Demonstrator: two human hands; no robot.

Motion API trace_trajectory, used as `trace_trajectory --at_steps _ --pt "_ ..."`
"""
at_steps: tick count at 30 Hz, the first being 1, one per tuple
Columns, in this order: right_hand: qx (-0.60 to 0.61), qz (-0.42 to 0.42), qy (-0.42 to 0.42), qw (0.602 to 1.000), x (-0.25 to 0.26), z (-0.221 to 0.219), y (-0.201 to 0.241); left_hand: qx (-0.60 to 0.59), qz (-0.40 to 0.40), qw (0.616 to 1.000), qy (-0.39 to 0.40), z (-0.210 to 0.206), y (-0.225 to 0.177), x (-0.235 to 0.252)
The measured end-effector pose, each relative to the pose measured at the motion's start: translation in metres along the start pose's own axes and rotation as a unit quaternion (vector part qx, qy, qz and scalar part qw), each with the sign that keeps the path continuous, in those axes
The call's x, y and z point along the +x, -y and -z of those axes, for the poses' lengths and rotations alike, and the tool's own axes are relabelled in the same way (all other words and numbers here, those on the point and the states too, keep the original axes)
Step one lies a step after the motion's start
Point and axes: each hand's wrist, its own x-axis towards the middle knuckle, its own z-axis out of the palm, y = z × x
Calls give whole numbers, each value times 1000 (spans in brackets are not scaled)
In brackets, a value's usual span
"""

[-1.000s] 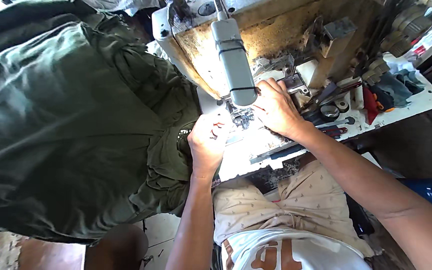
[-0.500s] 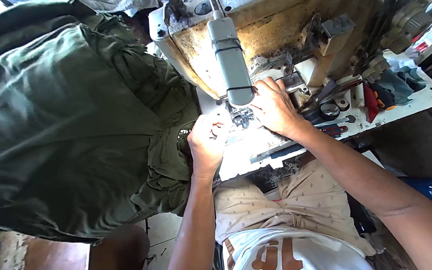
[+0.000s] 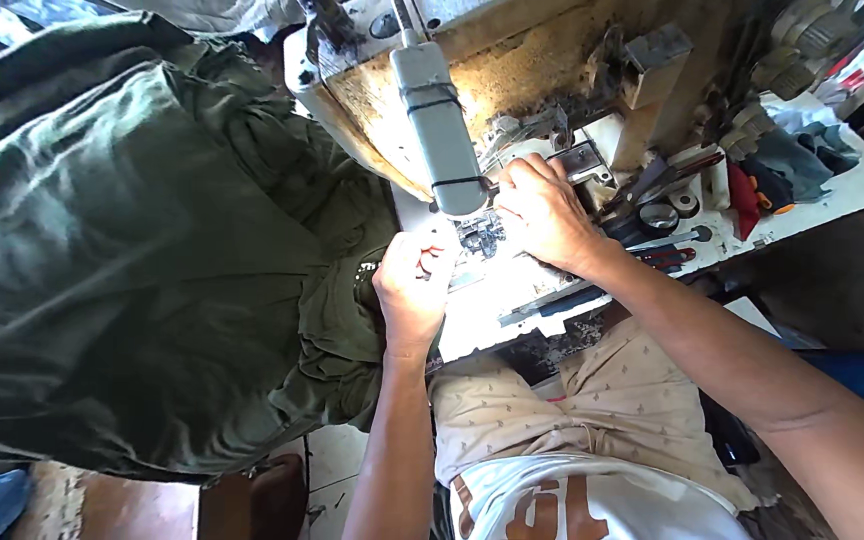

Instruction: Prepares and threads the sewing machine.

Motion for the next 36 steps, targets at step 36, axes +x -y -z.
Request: trace_trajectory --at_steps 36 --pt "-33 8 44 998 2 2 3 8 0 1000 -15 -3 -1 -1"
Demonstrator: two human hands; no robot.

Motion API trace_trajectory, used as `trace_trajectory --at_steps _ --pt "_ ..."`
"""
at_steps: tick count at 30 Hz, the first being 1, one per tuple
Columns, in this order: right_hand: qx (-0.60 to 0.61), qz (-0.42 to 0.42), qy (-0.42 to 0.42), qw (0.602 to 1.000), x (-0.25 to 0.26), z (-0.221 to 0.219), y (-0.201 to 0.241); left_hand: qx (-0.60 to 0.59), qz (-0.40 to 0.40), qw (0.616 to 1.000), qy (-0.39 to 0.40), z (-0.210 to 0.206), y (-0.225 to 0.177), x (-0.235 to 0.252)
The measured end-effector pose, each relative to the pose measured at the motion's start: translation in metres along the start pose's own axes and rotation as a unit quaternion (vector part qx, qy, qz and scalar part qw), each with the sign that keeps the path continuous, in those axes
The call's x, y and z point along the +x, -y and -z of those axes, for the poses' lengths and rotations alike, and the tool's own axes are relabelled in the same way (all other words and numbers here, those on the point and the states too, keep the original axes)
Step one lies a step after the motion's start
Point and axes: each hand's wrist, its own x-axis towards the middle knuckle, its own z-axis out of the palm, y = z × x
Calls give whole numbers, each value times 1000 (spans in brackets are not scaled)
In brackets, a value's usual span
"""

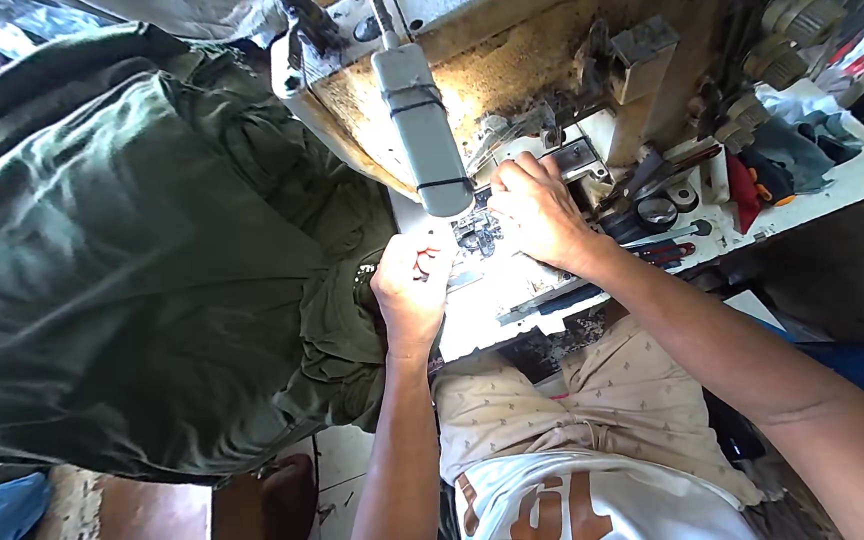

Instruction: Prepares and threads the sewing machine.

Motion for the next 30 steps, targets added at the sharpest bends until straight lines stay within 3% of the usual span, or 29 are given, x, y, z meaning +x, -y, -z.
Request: trace_trajectory --at_steps 7,9,11,12,14,16,17,19,21,25,26,30 --pt "17 -8 -21 1000 -3 5 3 -2 3 1000 17 5 -4 0" --pt "71 -27 -73 994 -11 26 20 -23 34 998 53 17 -22 -2" --pt "162 -35 -133 977 -25 58 52 -142 113 977 112 29 -49 -12" --pt "207 -24 -146 967 -35 71 70 -249 162 942 157 33 -62 -20" --pt "301 37 -145 942 -60 90 109 -459 239 815 261 36 -78 -32" --pt "339 108 -116 927 -87 96 142 -598 236 693 325 35 -81 -28" --pt "348 136 -90 923 -100 93 152 -614 228 680 329 33 -81 -24" --pt "353 153 -13 923 -125 77 155 -597 250 701 301 38 -74 -20" --pt "355 110 36 928 -145 56 144 -521 272 760 276 49 -74 -13" --pt "360 51 80 928 -154 45 122 -210 250 894 307 61 -71 -10" --pt "370 45 95 923 -151 49 118 -118 244 911 311 66 -67 -11" --pt "318 19 72 945 -130 67 99 47 269 925 262 95 -51 -22"
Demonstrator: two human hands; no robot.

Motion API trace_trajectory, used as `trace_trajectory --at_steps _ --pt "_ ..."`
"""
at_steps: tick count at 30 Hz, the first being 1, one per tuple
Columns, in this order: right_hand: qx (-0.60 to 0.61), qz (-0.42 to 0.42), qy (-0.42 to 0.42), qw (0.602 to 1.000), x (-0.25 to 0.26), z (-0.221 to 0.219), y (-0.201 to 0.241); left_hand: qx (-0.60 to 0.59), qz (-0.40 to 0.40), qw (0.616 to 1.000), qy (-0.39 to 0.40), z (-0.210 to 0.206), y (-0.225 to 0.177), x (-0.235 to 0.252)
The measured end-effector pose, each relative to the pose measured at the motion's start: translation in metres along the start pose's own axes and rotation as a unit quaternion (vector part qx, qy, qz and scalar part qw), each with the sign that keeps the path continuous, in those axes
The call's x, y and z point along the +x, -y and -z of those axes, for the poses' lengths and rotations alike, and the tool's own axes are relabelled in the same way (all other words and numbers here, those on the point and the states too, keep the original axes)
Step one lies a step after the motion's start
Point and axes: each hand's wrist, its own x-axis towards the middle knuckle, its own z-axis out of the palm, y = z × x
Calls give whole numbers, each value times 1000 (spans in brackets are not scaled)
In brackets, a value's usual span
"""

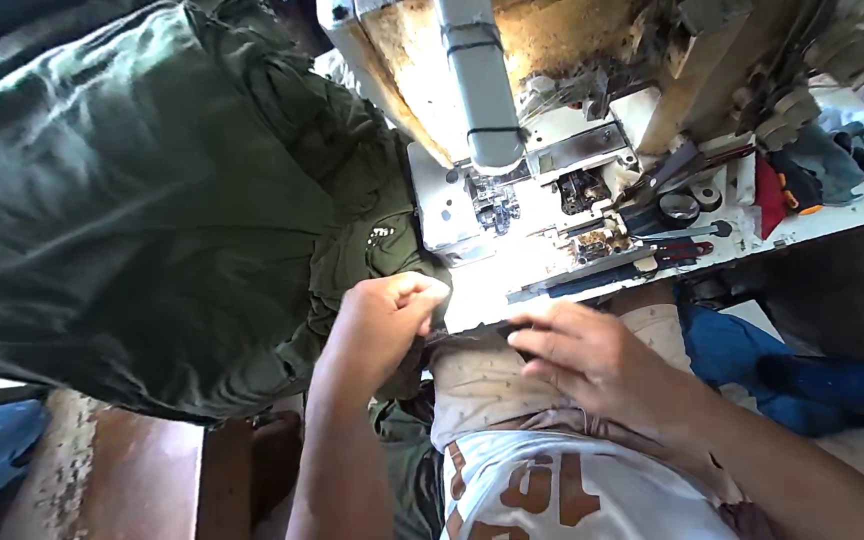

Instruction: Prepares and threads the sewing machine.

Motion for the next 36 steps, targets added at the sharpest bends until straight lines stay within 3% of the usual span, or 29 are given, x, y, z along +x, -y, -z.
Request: trace_trajectory --at_steps 2,4,6,9,11,13,15,17,18,21,25,28,36 --pt "-17 -4 -41 999 10 15 -5 49 33 996 -69 8 12 -8" --pt "-10 -2 -88 996 23 29 -6 42 5 988 -147 13 18 -17" --pt "4 5 -140 990 38 37 -2 19 -77 981 -175 15 13 -27" --pt "60 24 -188 980 61 39 12 -6 -260 960 -103 13 -8 -36" --pt "150 8 -163 975 73 31 22 10 -343 937 -59 4 -27 -36" --pt "278 -60 -81 955 79 18 25 31 -392 918 -51 -9 -41 -31" --pt "439 -134 -1 888 80 4 19 39 -414 907 -61 -15 -48 -25" --pt "529 -174 27 830 77 -5 11 22 -402 913 -73 -17 -49 -21" --pt "537 -184 25 823 74 -5 8 3 -390 917 -86 -18 -47 -20" --pt "464 -202 -17 862 68 4 5 -62 -347 929 -117 -21 -42 -16" --pt "313 -138 -94 935 69 11 3 -172 -288 936 -110 -27 -41 -7" --pt "271 -96 -117 951 70 12 -4 -212 -247 938 -121 -33 -40 3" --pt "193 -33 -101 975 75 16 -25 -351 -165 921 -24 -48 -34 20"
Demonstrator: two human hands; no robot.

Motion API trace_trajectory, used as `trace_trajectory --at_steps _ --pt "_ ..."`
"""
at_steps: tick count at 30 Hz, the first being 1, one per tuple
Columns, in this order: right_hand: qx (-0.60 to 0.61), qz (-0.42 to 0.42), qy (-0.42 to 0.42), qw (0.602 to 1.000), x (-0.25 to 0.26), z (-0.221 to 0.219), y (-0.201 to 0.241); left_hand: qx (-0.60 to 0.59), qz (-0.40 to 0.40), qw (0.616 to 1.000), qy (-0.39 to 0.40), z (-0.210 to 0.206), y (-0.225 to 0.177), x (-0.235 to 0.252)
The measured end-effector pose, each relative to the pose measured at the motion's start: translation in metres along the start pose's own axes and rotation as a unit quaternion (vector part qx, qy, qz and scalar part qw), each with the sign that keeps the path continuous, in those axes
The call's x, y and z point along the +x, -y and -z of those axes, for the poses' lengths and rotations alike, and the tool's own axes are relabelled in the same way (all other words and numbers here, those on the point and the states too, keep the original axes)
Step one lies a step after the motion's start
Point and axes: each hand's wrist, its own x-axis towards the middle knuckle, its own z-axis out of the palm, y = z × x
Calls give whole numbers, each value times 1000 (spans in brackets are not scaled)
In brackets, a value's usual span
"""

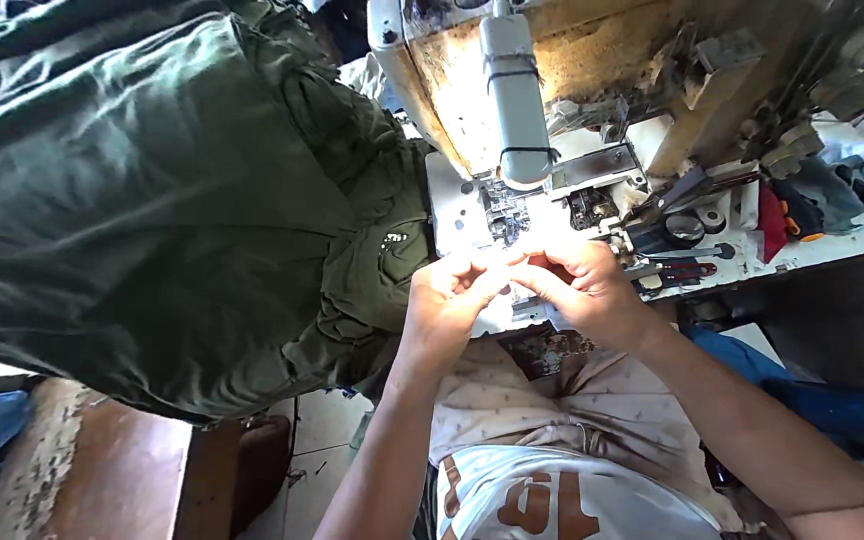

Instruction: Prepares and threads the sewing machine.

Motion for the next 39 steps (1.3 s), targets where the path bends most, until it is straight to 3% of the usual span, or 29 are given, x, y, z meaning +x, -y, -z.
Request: trace_trajectory --at_steps 4,12,24,27,33,39 --pt "-76 28 2 997 5 1 -7 3 -12 999 -40 -8 8 5" --pt "-217 89 -1 972 17 2 -21 174 -85 976 -96 -10 18 22" --pt "-280 95 -13 955 45 18 -52 203 -148 954 -163 -6 39 47" --pt "-284 86 -27 955 44 21 -55 242 -130 943 -186 -4 35 49" --pt "-321 123 -20 939 39 18 -47 253 -164 950 -75 0 25 42" --pt "-350 139 -7 926 39 17 -43 250 -169 949 -94 -3 22 37"
